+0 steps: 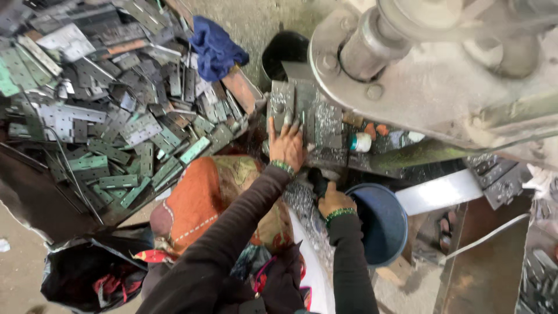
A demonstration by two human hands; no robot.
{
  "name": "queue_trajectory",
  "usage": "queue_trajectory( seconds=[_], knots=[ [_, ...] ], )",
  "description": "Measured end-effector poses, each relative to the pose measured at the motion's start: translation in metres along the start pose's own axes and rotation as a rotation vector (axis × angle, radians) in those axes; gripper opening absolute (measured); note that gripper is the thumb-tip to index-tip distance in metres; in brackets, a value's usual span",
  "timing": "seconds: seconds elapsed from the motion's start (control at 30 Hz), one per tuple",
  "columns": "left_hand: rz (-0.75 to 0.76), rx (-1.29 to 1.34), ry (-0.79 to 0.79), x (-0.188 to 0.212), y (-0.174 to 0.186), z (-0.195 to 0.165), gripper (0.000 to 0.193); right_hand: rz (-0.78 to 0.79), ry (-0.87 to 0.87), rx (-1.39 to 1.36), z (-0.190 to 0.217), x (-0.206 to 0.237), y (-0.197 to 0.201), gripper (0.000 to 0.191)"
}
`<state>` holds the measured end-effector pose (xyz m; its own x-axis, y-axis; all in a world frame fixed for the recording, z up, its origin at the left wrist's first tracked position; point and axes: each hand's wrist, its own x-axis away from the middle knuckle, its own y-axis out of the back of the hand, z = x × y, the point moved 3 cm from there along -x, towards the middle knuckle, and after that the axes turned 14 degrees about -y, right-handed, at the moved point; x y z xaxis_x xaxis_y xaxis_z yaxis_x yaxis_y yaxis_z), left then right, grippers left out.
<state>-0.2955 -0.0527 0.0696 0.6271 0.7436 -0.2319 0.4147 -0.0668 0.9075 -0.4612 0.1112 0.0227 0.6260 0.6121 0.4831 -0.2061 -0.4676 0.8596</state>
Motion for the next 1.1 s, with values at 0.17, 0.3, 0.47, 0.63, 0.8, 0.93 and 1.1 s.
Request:
queue_trajectory(
  seconds=[0.17, 0.3, 0.47, 0.63, 0.8, 0.93, 1.1],
  knots=[
    [-0.095, 0.024, 0.033, -0.005, -0.002, -0.001, 0.056, 0.008, -0.031, -0.164, 0.000, -0.006, -0.058, 0.055],
    [-0.019, 0.105, 0.045, 0.001, -0.004, 0.006, 0.055, 0.033, 0.002, -0.286, 0.011, -0.016, -0.107, 0.060],
    [-0.106, 0.058, -0.026, 0.000, 0.001, 0.011, 0.067, 0.092, -0.034, -0.162, -0.002, -0.025, -0.083, 0.066],
    [-0.055, 0.034, 0.011, -0.016, -0.001, 0.012, 0.059, 0.006, -0.075, -0.029, -0.014, -0.019, -0.056, 0.073],
    [-0.021, 0.033, 0.034, -0.018, -0.001, 0.013, 0.051, -0.052, 0.001, -0.247, 0.005, -0.023, -0.098, 0.088],
    [-0.225, -0.053, -0.052, -0.004, 0.000, 0.012, 0.057, 0.146, -0.061, -0.143, 0.006, -0.029, -0.110, 0.092],
    [-0.061, -0.059, -0.112, -0.011, -0.019, 0.022, 0.053, 0.069, -0.008, -0.067, -0.011, -0.029, -0.061, 0.072]
  ],
)
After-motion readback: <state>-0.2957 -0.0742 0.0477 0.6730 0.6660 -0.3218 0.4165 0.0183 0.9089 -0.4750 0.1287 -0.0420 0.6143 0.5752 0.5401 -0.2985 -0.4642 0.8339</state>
